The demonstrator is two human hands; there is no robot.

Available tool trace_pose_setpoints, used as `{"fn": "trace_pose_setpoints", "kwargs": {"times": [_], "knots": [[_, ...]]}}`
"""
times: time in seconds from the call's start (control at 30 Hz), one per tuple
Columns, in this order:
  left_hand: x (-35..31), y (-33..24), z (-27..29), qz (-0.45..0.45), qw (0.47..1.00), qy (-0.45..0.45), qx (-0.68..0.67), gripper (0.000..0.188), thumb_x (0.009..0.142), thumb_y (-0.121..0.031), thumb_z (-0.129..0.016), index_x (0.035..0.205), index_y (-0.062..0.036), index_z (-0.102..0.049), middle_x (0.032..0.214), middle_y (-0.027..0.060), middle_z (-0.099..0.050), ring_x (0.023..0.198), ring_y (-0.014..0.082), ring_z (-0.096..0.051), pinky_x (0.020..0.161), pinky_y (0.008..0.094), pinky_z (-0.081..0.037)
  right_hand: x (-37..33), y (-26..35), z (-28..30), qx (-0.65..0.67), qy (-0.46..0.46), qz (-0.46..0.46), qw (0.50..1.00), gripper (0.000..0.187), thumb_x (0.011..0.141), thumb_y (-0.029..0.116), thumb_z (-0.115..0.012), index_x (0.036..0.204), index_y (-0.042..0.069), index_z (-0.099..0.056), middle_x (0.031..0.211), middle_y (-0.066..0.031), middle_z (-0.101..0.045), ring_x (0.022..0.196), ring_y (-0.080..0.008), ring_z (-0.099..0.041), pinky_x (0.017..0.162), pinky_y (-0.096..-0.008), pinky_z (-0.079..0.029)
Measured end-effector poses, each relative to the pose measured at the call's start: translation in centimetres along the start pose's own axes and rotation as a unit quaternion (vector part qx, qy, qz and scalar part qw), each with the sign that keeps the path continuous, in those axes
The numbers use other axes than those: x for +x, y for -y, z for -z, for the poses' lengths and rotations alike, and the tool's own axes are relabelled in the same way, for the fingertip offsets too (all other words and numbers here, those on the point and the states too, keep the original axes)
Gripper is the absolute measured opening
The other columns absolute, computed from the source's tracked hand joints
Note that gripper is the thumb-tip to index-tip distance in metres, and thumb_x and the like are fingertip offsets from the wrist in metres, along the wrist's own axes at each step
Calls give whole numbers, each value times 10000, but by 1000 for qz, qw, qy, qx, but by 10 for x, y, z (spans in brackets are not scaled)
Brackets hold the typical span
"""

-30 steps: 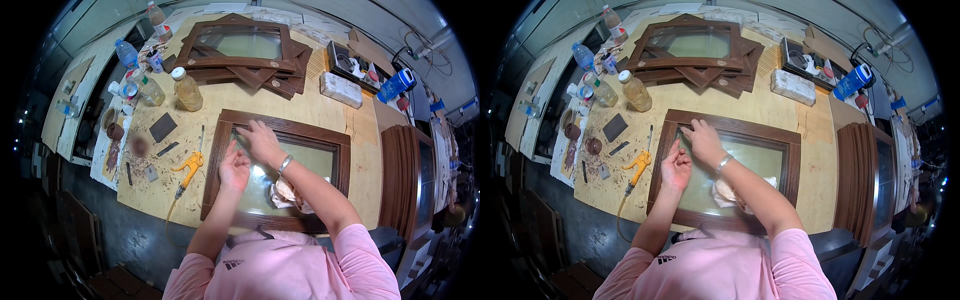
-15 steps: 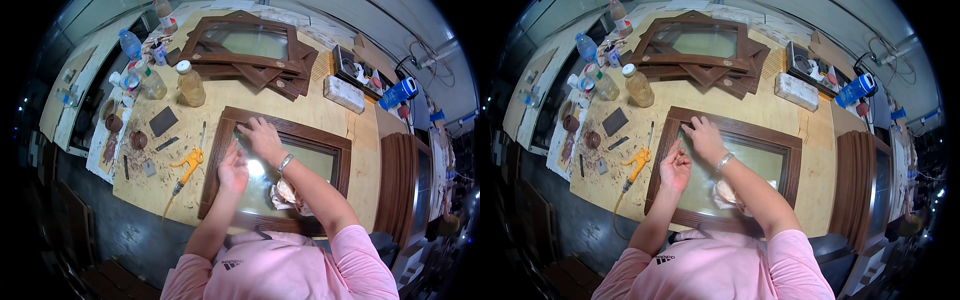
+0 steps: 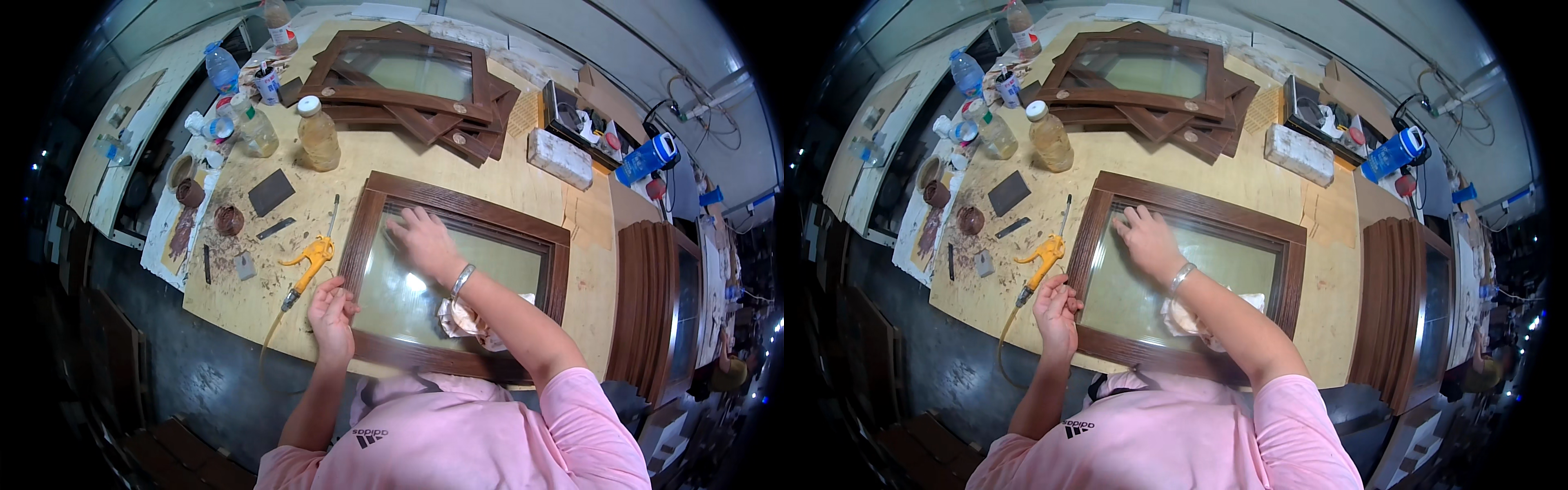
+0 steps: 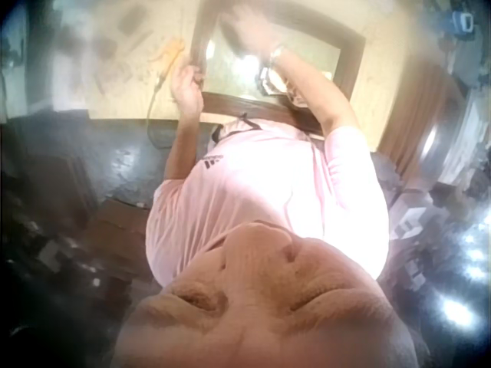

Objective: The person wipes the glass and wooden frame of a picture frame with a cloth. They then use a sanding block to smooth the edges of the frame and wipe it again. The person handles the frame one at a time, flipping it over to clean different sides.

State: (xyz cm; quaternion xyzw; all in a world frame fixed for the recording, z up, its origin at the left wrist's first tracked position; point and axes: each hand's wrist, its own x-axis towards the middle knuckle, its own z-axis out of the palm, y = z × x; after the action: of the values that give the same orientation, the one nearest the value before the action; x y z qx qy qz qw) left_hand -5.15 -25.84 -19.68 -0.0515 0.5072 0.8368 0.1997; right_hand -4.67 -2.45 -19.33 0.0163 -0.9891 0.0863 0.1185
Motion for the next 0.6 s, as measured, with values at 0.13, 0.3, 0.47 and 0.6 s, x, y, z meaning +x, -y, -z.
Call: {"fn": "trace_pose_setpoints", "kwargs": {"times": [0.13,0.3,0.47,0.6], "knots": [[-3,12,4,-28,997,9,76,181,946,-21,-549,1124,-2,-582,860,19,-586,675,58,-526,657,211,-489,-3,13,6,48,48,-28,997,422,766,125,-639,1188,115,-651,1053,-95,-542,1055,-273,-517,887,-382,-453],[-2,18,-3,-48,983,72,163,173,929,-11,-576,1098,6,-608,875,25,-616,706,50,-542,667,196,-484,-16,17,23,231,187,-28,954,371,757,44,-594,1110,93,-696,1027,-102,-590,1018,-309,-544,918,-398,-453],[-14,4,-52,-251,827,247,438,480,834,-154,-706,1273,-33,-553,1233,149,-577,1115,271,-565,939,389,-466,-85,-18,98,233,-173,-159,944,396,743,26,-640,1136,61,-678,1152,-118,-607,1141,-294,-545,1018,-392,-421],[-43,53,-120,-349,637,437,530,666,757,-284,-756,1360,-142,-512,1389,163,-484,1277,379,-444,1037,489,-399,-199,-74,96,49,-107,-542,832,660,719,212,-769,1284,-43,-545,1229,-242,-540,1159,-385,-508,1014,-430,-420]]}}
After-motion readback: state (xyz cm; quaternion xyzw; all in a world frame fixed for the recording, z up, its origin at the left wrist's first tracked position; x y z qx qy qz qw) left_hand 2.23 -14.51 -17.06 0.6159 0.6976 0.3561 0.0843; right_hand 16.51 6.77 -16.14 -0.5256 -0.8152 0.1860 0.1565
